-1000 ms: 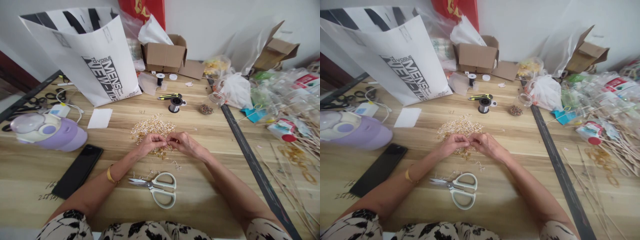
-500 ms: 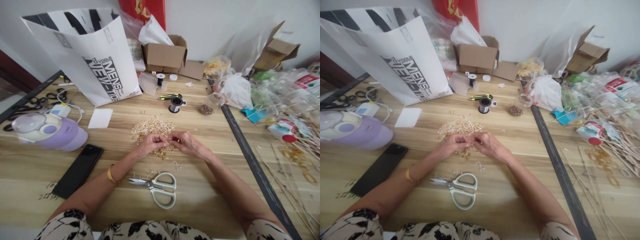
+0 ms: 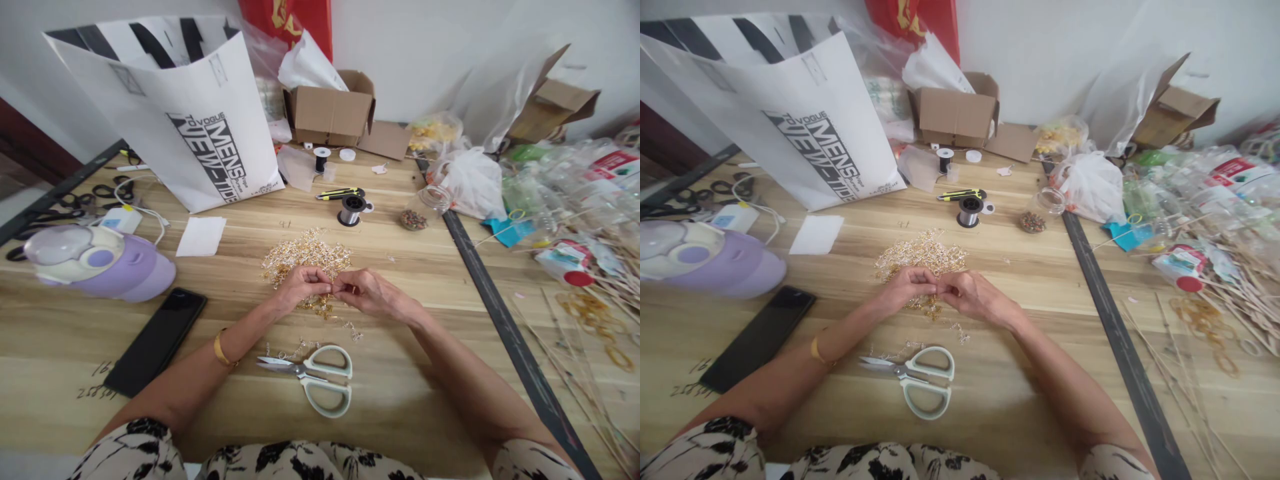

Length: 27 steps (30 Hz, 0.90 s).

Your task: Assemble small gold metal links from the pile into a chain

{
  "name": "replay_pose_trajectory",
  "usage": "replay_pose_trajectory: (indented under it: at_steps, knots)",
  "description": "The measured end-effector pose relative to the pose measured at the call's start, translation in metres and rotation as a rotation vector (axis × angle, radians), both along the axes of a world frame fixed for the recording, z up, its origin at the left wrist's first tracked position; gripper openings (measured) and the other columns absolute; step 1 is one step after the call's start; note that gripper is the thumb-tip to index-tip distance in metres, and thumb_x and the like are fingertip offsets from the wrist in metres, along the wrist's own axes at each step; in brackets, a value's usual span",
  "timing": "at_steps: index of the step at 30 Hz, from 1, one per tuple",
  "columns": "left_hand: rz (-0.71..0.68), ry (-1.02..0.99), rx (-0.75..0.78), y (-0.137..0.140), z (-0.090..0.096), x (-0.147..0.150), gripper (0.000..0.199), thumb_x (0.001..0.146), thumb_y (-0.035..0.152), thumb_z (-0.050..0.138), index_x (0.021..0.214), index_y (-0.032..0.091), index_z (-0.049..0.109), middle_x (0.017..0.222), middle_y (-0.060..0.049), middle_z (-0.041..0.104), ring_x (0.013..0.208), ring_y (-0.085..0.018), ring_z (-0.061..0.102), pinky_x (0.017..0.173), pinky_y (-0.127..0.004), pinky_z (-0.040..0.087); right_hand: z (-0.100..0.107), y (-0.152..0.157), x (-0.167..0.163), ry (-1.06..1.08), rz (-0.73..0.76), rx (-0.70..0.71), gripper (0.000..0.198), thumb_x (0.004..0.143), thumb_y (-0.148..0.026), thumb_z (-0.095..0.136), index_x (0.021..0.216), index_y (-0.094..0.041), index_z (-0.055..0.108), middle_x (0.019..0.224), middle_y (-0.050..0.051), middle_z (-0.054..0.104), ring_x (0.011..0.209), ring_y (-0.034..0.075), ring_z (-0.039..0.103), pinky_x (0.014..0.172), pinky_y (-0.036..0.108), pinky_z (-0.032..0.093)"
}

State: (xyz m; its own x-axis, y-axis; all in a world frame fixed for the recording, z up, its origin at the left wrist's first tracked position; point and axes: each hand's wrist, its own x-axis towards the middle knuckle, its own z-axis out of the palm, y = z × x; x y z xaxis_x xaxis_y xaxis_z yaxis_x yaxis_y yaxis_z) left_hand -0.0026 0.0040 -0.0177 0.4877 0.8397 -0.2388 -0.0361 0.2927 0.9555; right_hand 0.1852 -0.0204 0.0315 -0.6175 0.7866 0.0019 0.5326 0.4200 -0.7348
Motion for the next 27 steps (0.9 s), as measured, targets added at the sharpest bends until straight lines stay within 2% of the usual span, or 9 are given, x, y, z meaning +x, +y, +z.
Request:
replay_pose_trajectory:
  at_steps: [4,9,15,18,23,27]
  knots:
    - [-0.013,-0.008,0.011,-0.001,0.002,0.001,0.022,0.058,0.025,0.079,0.066,0.01,0.064,0.062,-0.001,0.064,0.057,-0.009,0.056,0.057,-0.021,0.041,0.0,0.0,0.0,-0.01,0.008,0.006,0.01,0.085,-0.016,0.053,0.081,-0.014,0.063,0.065,-0.001,0.06,0.056,0.008,0.05,0.056,0.02,0.035]
    - [-0.011,-0.012,0.036,-0.001,0.004,0.001,0.023,0.056,0.025,0.08,0.065,0.011,0.064,0.062,-0.001,0.064,0.058,-0.009,0.056,0.058,-0.02,0.042,-0.001,0.001,0.001,-0.031,-0.008,-0.01,0.011,0.085,-0.018,0.054,0.082,-0.014,0.064,0.064,-0.002,0.059,0.054,0.007,0.047,0.056,0.02,0.034]
    - [-0.009,0.025,0.131,-0.001,0.006,-0.001,0.025,0.059,0.028,0.08,0.065,0.01,0.064,0.063,-0.002,0.064,0.058,-0.009,0.056,0.057,-0.02,0.042,-0.004,0.007,0.007,0.024,-0.046,-0.103,0.011,0.085,-0.022,0.054,0.084,-0.014,0.061,0.071,-0.001,0.059,0.06,0.008,0.05,0.056,0.02,0.037]
    - [-0.006,0.034,0.187,-0.001,0.007,-0.001,0.025,0.061,0.03,0.078,0.068,0.01,0.065,0.066,-0.003,0.065,0.059,-0.01,0.057,0.057,-0.02,0.043,-0.007,0.009,0.006,0.125,-0.127,-0.21,0.012,0.084,-0.024,0.056,0.09,-0.014,0.06,0.078,0.001,0.061,0.062,0.008,0.054,0.054,0.02,0.042]
    - [0.036,0.085,0.311,-0.001,0.005,0.0,0.021,0.064,0.029,0.076,0.068,0.011,0.065,0.065,-0.003,0.065,0.058,-0.01,0.057,0.056,-0.021,0.043,-0.019,0.013,0.003,0.312,-0.162,-0.465,0.014,0.079,-0.022,0.06,0.09,-0.014,0.056,0.073,0.0,0.06,0.058,0.008,0.057,0.05,0.019,0.047]
    - [0.061,0.11,0.379,-0.002,0.005,0.001,0.016,0.068,0.026,0.072,0.068,0.012,0.064,0.066,-0.004,0.066,0.062,-0.013,0.059,0.06,-0.023,0.046,-0.03,0.016,0.0,0.445,-0.181,-0.578,0.021,0.074,-0.019,0.065,0.092,-0.014,0.055,0.071,0.0,0.06,0.058,0.009,0.059,0.047,0.017,0.048]
